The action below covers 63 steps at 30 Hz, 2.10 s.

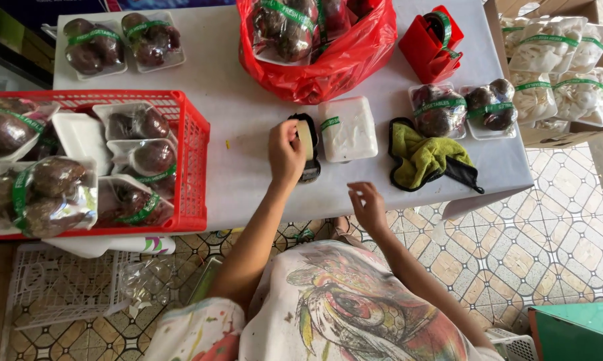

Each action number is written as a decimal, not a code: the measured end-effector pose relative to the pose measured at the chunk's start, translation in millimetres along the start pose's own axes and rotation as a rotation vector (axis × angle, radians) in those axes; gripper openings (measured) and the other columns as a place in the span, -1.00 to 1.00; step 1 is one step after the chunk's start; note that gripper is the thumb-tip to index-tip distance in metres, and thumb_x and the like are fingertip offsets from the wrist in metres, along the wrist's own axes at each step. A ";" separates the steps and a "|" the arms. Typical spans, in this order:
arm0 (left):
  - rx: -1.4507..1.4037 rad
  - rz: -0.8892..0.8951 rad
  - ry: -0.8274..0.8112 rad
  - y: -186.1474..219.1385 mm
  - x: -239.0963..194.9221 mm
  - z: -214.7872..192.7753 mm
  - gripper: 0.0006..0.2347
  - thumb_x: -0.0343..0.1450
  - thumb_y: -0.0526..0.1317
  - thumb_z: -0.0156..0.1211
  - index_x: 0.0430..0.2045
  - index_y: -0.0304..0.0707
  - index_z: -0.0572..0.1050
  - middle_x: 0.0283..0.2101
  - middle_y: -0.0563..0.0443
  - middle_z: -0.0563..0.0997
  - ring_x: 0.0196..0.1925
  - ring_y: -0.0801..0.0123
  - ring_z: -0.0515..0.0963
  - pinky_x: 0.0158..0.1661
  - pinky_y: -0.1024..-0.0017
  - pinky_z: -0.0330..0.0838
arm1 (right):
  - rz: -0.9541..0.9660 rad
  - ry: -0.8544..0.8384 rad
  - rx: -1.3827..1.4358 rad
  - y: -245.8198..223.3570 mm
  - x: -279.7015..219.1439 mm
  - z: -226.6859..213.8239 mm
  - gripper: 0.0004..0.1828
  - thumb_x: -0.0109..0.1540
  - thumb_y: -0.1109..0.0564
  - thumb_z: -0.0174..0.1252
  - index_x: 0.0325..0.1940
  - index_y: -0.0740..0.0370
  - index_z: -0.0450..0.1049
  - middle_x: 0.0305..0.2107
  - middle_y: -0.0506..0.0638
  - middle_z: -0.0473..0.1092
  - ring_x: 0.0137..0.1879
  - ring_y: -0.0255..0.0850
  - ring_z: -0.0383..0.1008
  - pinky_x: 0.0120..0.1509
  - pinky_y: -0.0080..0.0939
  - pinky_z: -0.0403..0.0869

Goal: The person packages trays of dark fruit by wiping down the containers with a cloth and taping them shut at a workstation.

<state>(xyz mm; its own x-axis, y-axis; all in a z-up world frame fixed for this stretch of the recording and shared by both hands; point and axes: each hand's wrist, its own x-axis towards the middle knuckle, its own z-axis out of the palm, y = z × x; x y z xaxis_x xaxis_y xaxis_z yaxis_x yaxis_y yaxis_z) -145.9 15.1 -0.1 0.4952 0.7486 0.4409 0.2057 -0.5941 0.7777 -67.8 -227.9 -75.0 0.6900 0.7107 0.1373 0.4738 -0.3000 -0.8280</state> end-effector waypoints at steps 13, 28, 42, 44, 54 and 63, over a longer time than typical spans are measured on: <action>-0.098 -0.094 -0.463 -64.6 -83.4 -36.0 -0.68 0.33 -0.39 0.22 -0.06 0.00 0.49 -0.10 -0.02 0.46 0.01 0.12 0.57 0.04 0.27 0.48 | 0.537 -0.027 0.797 -105.2 22.8 91.8 -0.67 0.32 0.26 0.00 0.06 0.57 0.49 -0.13 0.40 0.47 0.08 0.07 0.53 0.22 0.15 0.51; -0.033 -0.128 -0.315 -59.5 -103.8 -59.8 -0.72 0.44 -0.30 0.26 0.01 -0.01 0.42 -0.12 0.01 0.38 -0.09 0.08 0.62 -0.18 0.32 0.63 | 0.528 -0.150 0.495 -72.5 41.3 111.1 -0.77 0.17 0.19 0.00 -0.31 0.41 0.51 -0.46 0.26 0.53 -0.35 -0.07 0.61 -0.21 -0.02 0.66; 0.208 -0.153 -0.262 -69.5 -97.8 -40.5 -0.80 0.47 -0.08 0.22 -0.06 -0.01 0.51 -0.14 -0.01 0.49 -0.21 0.07 0.69 -0.23 0.14 0.67 | 0.420 -0.122 0.165 -71.7 96.5 123.1 -0.68 0.25 -0.26 0.26 -0.17 -0.05 0.70 -0.26 0.08 0.55 -0.05 0.01 0.54 -0.03 0.11 0.53; 0.240 -0.159 -0.266 -77.8 -92.7 -34.6 -0.80 0.48 -0.05 0.20 -0.06 0.03 0.51 -0.14 0.02 0.50 -0.22 0.09 0.69 -0.23 0.14 0.67 | 0.396 -0.086 0.155 -86.3 97.4 116.4 -0.73 0.21 -0.23 0.32 -0.21 -0.09 0.71 -0.30 0.00 0.57 -0.09 -0.06 0.55 -0.04 0.03 0.54; 0.211 -0.203 -0.259 -92.7 -92.1 -28.0 -0.76 0.46 0.05 0.17 -0.06 0.13 0.51 -0.13 0.14 0.54 -0.21 0.12 0.71 -0.17 0.09 0.60 | 0.340 -0.066 0.253 -147.7 -1.2 70.2 -0.76 0.31 0.00 0.25 -0.26 0.18 0.71 -0.37 0.14 0.48 -0.24 -0.16 0.32 -0.10 -0.06 0.40; 0.146 -0.211 -0.227 -84.5 -93.9 -28.2 -0.76 0.44 -0.03 0.23 -0.05 0.05 0.51 -0.20 0.00 0.55 -0.23 -0.01 0.69 -0.20 0.08 0.62 | 0.539 -0.137 0.280 -147.2 -80.3 44.7 -0.69 0.26 -0.07 0.29 -0.30 0.23 0.70 -0.54 0.05 0.43 -0.32 -0.19 0.37 -0.15 -0.16 0.37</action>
<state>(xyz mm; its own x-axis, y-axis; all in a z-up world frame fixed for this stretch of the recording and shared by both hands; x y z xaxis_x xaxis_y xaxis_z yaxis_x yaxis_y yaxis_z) -233.5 3.3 -94.6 0.6004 0.7848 0.1535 0.4342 -0.4811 0.7616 -217.4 -212.3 11.6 0.7068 0.5866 -0.3954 -0.0957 -0.4745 -0.8750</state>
